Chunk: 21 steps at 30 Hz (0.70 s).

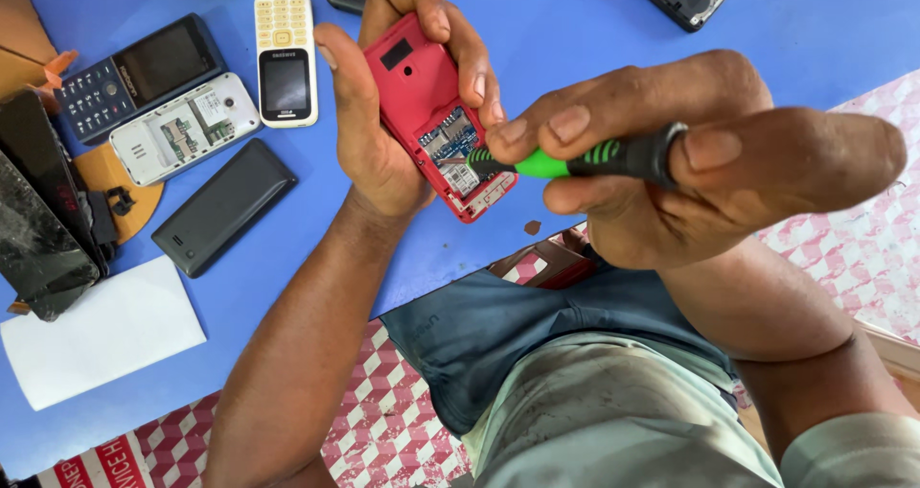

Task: The person uses a screwdriver to remove screws from the back of a red mobile phone. The person then removes the back cover and the internal circuit board from the phone casing.

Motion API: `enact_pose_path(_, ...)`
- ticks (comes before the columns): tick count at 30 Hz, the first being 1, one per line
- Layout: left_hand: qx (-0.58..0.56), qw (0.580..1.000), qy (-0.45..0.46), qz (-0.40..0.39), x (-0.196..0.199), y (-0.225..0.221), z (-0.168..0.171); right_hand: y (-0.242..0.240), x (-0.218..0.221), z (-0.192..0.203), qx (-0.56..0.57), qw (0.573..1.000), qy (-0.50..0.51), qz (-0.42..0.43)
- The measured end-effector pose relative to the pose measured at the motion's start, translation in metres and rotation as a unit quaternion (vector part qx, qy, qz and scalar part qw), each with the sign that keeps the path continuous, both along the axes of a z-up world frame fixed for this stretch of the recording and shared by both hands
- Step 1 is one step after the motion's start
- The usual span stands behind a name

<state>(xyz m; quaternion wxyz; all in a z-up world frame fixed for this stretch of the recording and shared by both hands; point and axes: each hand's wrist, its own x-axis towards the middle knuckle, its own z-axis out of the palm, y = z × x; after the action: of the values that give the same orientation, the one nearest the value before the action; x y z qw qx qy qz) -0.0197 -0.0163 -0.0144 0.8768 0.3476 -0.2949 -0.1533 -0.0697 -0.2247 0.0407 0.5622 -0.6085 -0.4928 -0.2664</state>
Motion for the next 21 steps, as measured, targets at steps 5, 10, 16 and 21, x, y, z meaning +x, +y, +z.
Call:
enact_pose_path(5,0.005,1.0,-0.025,0.003,0.001,0.0,0.005,0.017,-0.017,0.011,-0.002,0.993,0.108,-0.041)
enact_pose_path(10,-0.024,1.0,0.002,-0.019,0.0,0.0,0.008,0.01,-0.023,0.014,-0.003,0.987,0.158,-0.028)
enact_pose_path(16,-0.029,0.999,0.006,-0.017,-0.001,-0.001,0.007,0.016,-0.025,0.005,0.0,0.984,0.174,-0.036)
enact_pose_path(21,-0.023,1.0,0.006,0.003,0.0,-0.001,0.003,0.025,-0.017,0.011,-0.02,0.988,0.114,-0.099)
